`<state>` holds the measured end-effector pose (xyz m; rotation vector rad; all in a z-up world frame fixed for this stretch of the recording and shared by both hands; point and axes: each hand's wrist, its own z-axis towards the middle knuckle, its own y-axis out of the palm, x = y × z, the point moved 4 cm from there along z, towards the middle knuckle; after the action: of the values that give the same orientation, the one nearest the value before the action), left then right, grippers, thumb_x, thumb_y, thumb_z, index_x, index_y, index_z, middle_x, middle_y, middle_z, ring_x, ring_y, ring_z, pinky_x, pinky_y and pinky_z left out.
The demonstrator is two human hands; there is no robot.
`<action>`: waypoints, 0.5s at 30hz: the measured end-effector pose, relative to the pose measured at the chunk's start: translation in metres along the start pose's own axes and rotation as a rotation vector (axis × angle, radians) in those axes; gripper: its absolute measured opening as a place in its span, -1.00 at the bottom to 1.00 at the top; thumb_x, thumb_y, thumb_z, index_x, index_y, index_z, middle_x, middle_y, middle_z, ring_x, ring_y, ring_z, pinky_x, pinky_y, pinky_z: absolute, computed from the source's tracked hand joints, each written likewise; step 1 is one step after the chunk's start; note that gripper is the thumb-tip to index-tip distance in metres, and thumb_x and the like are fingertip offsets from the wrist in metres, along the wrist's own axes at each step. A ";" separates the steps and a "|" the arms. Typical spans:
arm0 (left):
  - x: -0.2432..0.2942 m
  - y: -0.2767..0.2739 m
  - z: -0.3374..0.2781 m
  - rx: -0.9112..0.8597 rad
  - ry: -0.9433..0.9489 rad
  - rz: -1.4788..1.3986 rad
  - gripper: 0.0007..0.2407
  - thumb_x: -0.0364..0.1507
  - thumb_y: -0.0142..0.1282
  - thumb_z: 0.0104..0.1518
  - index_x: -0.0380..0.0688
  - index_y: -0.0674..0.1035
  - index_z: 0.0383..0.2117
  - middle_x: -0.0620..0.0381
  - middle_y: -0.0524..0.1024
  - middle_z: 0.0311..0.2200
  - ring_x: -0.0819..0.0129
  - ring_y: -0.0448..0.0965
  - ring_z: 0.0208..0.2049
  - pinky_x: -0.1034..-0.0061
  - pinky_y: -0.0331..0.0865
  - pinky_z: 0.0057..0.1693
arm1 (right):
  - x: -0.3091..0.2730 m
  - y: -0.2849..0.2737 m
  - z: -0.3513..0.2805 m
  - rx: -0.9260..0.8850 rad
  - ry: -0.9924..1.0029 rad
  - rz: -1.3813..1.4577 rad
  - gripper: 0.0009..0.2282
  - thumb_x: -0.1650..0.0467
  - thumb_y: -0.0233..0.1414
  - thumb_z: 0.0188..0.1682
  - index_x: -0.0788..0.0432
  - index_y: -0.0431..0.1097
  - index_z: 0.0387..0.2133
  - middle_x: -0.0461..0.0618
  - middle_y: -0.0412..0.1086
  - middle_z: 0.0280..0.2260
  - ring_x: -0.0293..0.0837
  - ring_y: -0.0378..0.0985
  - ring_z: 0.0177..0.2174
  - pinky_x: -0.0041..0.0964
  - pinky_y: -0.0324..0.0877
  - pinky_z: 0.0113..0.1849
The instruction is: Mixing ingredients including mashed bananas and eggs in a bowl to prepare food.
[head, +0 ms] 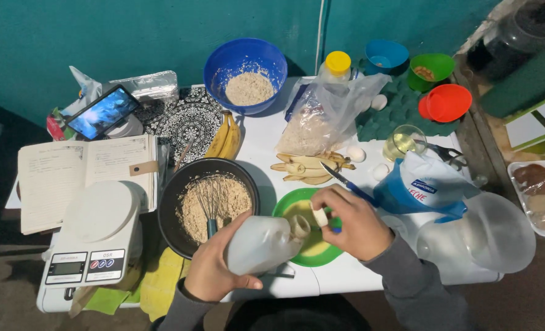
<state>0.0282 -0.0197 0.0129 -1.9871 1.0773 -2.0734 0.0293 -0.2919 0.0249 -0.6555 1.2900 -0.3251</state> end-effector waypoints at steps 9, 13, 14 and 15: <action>0.011 0.002 -0.008 0.289 0.076 0.323 -0.19 -0.41 0.59 -0.69 0.04 0.54 -0.01 0.23 0.57 -0.04 0.19 0.48 0.05 0.15 0.12 0.17 | 0.097 0.069 -0.029 0.225 0.183 0.749 -0.49 0.66 0.21 -0.23 0.27 0.30 0.05 0.01 0.44 0.02 -0.23 0.51 0.01 -0.33 0.42 0.02; 0.015 0.002 -0.013 0.415 0.300 0.442 -0.32 -0.46 0.43 -0.48 0.07 0.53 0.01 0.32 0.55 0.01 0.26 0.48 0.09 0.19 0.11 0.20 | 0.111 0.092 -0.032 0.268 0.215 0.817 -0.50 0.68 0.18 -0.25 0.28 0.32 0.04 0.01 0.46 0.03 -0.23 0.52 -0.01 -0.33 0.42 0.00; 0.019 0.002 -0.013 0.427 0.327 0.521 -0.37 -0.52 0.33 -0.41 0.09 0.54 0.01 0.33 0.55 0.03 0.30 0.47 0.09 0.17 0.10 0.22 | 0.117 0.097 -0.034 0.287 0.259 0.778 -0.50 0.67 0.18 -0.26 0.26 0.36 0.03 0.00 0.48 -0.01 -0.22 0.54 -0.06 -0.33 0.44 -0.03; 0.023 0.002 -0.014 0.439 0.350 0.602 -0.41 -0.58 0.23 -0.34 0.11 0.56 0.00 0.35 0.55 0.04 0.33 0.47 0.10 0.16 0.08 0.25 | 0.122 0.103 -0.036 0.302 0.304 0.742 -0.50 0.66 0.19 -0.28 0.23 0.41 0.02 0.00 0.50 -0.05 -0.22 0.55 -0.11 -0.33 0.46 -0.07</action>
<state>0.0108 -0.0264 0.0322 -0.9711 0.9858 -2.0953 0.0134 -0.2905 -0.1379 0.1561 1.6356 0.0018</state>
